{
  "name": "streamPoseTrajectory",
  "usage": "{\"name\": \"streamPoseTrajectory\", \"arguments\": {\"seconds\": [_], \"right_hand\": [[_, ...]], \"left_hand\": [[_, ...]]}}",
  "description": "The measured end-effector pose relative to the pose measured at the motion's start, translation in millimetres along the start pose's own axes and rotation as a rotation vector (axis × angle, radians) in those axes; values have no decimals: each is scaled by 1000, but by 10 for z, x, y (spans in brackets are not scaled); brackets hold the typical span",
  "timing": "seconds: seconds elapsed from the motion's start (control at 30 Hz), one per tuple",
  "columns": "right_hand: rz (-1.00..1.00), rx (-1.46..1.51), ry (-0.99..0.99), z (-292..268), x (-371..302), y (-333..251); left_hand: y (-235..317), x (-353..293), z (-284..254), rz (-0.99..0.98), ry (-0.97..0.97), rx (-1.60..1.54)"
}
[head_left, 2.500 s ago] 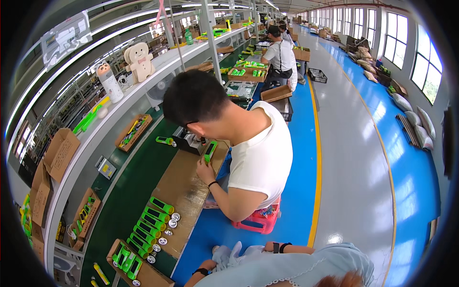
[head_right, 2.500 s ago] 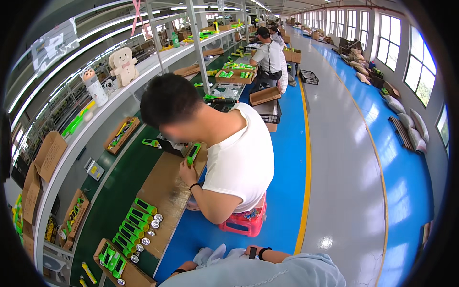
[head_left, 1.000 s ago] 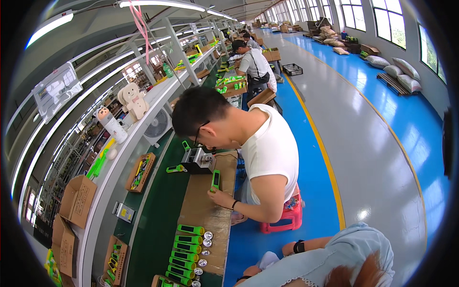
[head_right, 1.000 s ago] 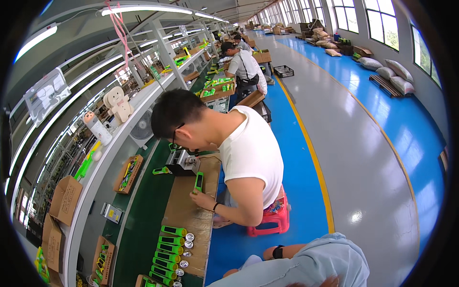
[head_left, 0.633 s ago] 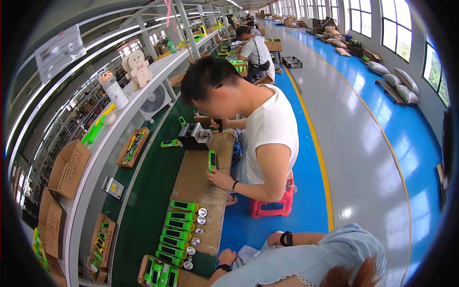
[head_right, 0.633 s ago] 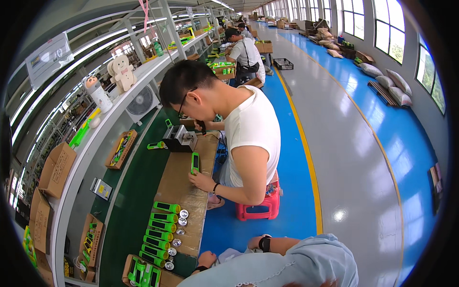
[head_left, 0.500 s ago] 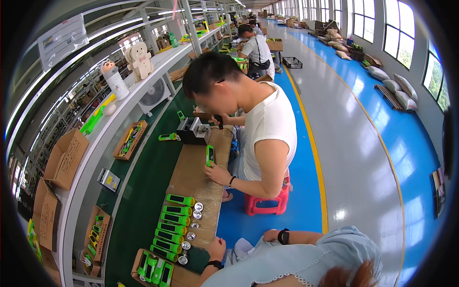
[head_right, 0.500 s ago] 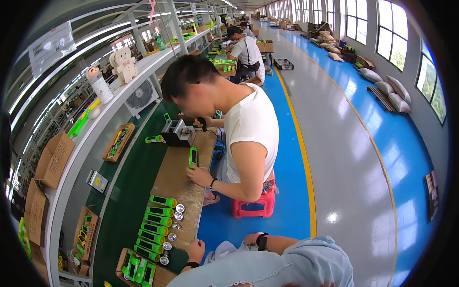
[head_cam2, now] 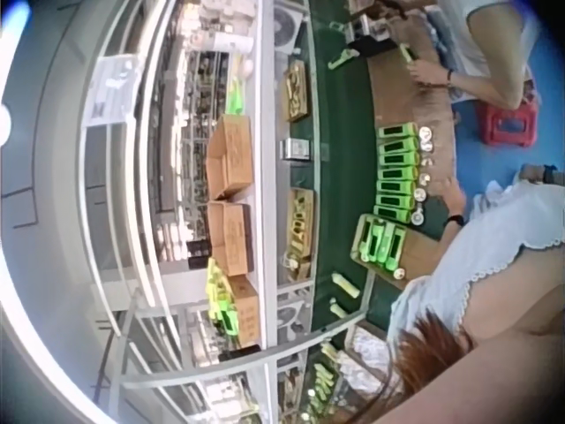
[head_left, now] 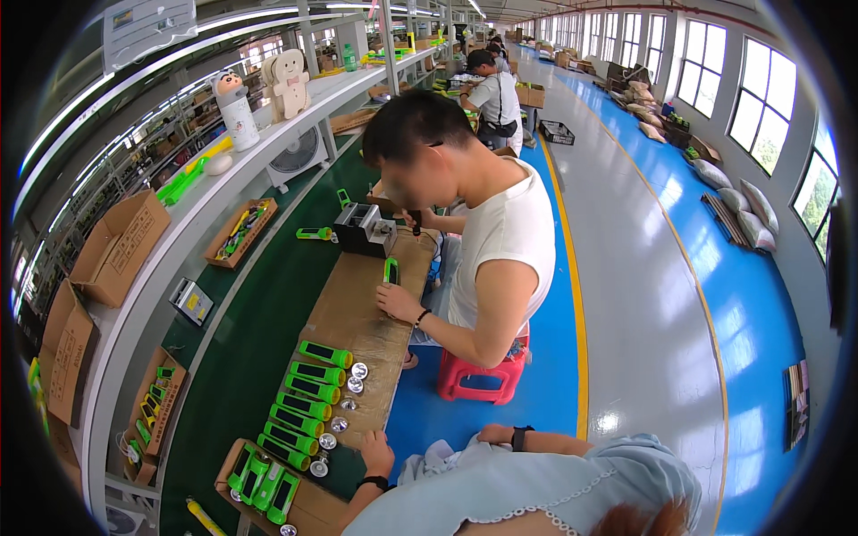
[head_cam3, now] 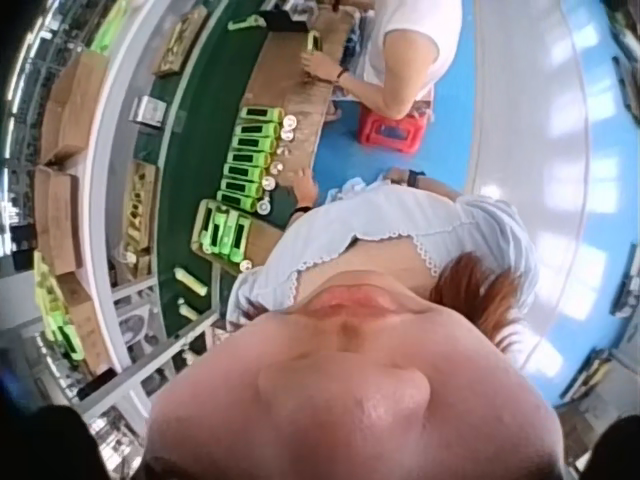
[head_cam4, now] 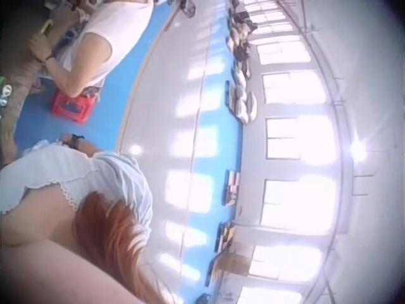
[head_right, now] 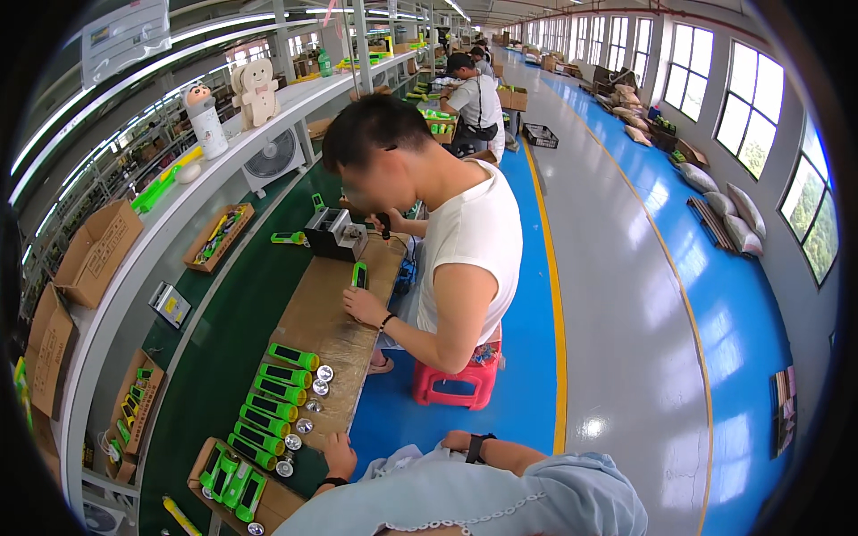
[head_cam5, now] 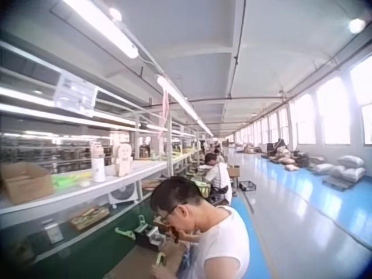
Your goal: Assembling and testing flashlight components on a production line.
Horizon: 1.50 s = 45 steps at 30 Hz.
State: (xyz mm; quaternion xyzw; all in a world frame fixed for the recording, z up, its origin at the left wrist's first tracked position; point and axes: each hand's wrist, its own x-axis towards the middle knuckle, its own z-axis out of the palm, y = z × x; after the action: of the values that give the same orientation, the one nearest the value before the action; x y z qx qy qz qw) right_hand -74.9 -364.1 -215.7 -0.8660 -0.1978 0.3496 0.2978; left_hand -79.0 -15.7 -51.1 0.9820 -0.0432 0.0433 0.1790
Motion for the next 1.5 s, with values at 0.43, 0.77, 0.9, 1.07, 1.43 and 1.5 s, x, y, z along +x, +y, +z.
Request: {"name": "streamPoseTrajectory", "arguments": {"seconds": [0.43, 0.77, 0.9, 1.07, 1.43, 1.5], "right_hand": [[-59, -162, -53, -384, -200, -373], [279, 117, 15, -431, -233, -797], [313, 94, -5, -408, -196, -813], [340, 80, -14, -414, -138, -831], [350, 66, -38, -360, -162, -879], [357, 85, -20, -321, -212, -965]], "left_hand": [[-194, 5, 168, 231, 83, 23], [-232, -26, 160, 191, 118, -25], [-241, -25, 143, 197, 101, -57], [-245, 22, 116, 209, 99, -102], [-259, 29, 92, 191, 17, -152], [-260, -7, 79, 195, 32, -161]]}}
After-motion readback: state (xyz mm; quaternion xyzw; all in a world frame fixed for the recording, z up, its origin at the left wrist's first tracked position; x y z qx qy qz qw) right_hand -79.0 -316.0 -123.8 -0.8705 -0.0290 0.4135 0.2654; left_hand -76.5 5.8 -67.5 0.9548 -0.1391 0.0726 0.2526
